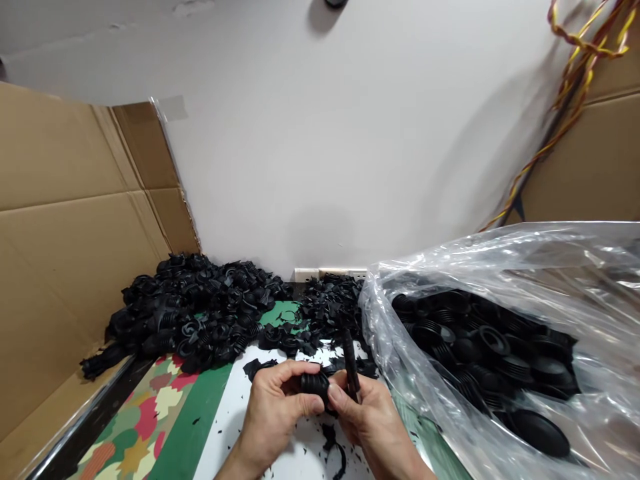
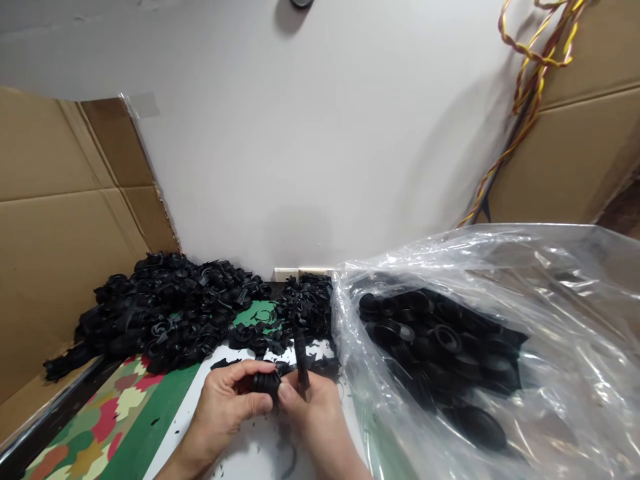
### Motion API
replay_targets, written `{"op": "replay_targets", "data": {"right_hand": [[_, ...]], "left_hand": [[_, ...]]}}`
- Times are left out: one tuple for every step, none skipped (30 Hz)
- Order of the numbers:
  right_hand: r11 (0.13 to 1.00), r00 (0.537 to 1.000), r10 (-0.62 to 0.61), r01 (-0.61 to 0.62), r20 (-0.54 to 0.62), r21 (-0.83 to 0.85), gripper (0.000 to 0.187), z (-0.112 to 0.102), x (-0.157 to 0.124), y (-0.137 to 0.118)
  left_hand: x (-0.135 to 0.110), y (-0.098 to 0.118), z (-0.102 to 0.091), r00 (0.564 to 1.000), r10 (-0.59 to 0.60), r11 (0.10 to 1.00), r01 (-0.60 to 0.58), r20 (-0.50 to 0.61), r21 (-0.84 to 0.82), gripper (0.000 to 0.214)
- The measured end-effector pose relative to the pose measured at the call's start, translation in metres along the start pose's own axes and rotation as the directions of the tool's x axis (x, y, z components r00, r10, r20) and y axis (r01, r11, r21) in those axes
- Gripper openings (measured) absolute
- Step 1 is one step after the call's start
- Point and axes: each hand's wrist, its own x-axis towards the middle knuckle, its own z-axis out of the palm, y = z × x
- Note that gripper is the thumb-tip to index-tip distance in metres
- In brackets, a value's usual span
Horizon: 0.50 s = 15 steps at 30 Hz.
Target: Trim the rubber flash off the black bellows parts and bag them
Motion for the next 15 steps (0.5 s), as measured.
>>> {"op": "replay_targets", "data": {"right_hand": [[1.0, 1.0, 0.003, -0.003, -0.015, 0.012, 0.046, 0.0001, -0.0004, -0.0002], [1.0, 1.0, 0.008, -0.007, -0.023, 0.018, 0.046, 0.0002, -0.0006, -0.0004], [1.0, 1.0, 0.012, -0.012, -0.028, 0.024, 0.046, 0.0001, -0.0007, -0.0004], [0.999, 0.999, 0.018, -0.017, -0.032, 0.032, 0.046, -0.0001, -0.0007, -0.0004], [0.999, 0.999, 0.025, -0.024, -0.035, 0.042, 0.046, -0.0002, -0.0007, -0.0004], [0.998, 0.999, 0.037, -0.035, -0.04, 0.053, 0.046, -0.0004, -0.0007, -0.0005], [0.997, 0.998, 0.052, -0.049, -0.045, 0.062, 0.046, -0.0005, -0.0008, -0.0007], [0.995, 0.996, 0.069, -0.065, -0.049, 0.07, 0.046, -0.0005, -0.0009, -0.001], [0.994, 0.995, 0.086, -0.083, -0.049, 0.075, 0.046, -0.0004, -0.0011, -0.0013], [0.992, 0.994, 0.102, -0.098, -0.044, 0.077, 0.046, -0.0003, -0.0013, -0.0018], [0.991, 0.993, 0.114, -0.111, -0.036, 0.08, 0.046, -0.0001, -0.0015, -0.0022], [0.989, 0.992, 0.123, -0.121, -0.026, 0.085, 0.046, 0.0001, -0.0017, -0.0025], [0.987, 0.991, 0.13, -0.128, -0.014, 0.093, 0.045, 0.0004, -0.0018, -0.0028], [0.985, 0.991, 0.136, -0.135, -0.003, 0.105, 0.045, 0.0008, -0.0018, -0.0028], [0.983, 0.99, 0.141, -0.141, 0.006, 0.119, 0.045, 0.0012, -0.0018, -0.0028]], "left_hand": [[0.0003, 0.0005, 0.0004, 1.0, -0.028, 1.0, 0.028, -0.011, -0.008, 0.028], [0.0004, 0.0011, 0.0008, 0.999, -0.046, 0.999, 0.046, -0.023, -0.009, 0.027], [0.0004, 0.0017, 0.0012, 0.998, -0.056, 0.998, 0.055, -0.033, -0.008, 0.026], [0.0003, 0.0022, 0.0016, 0.998, -0.057, 0.998, 0.057, -0.04, -0.007, 0.026], [0.0002, 0.0024, 0.0018, 0.998, -0.052, 0.999, 0.052, -0.041, -0.006, 0.025], [0.0001, 0.0025, 0.002, 0.998, -0.043, 0.999, 0.043, -0.039, -0.005, 0.024], [0.0001, 0.0023, 0.002, 0.999, -0.034, 0.999, 0.034, -0.035, -0.001, 0.024], [0.0001, 0.002, 0.002, 0.999, -0.019, 1.0, 0.019, -0.03, 0.007, 0.023], [0.0001, 0.0016, 0.0018, 1.0, 0.0, 1.0, 0.001, -0.027, 0.018, 0.022], [0.0002, 0.0011, 0.0016, 0.999, 0.023, 0.999, -0.022, -0.024, 0.031, 0.021], [0.0002, 0.0006, 0.0013, 0.998, 0.052, 0.998, -0.051, -0.02, 0.046, 0.02], [0.0002, 0.0001, 0.001, 0.996, 0.086, 0.994, -0.085, -0.015, 0.062, 0.019], [0.0002, -0.0004, 0.0006, 0.992, 0.123, 0.989, -0.122, -0.009, 0.081, 0.019], [0.0001, -0.0008, 0.0003, 0.987, 0.159, 0.983, -0.158, -0.003, 0.099, 0.018], [-0.0001, -0.0012, 0.0001, 0.982, 0.191, 0.975, -0.19, 0.003, 0.118, 0.017]]}}
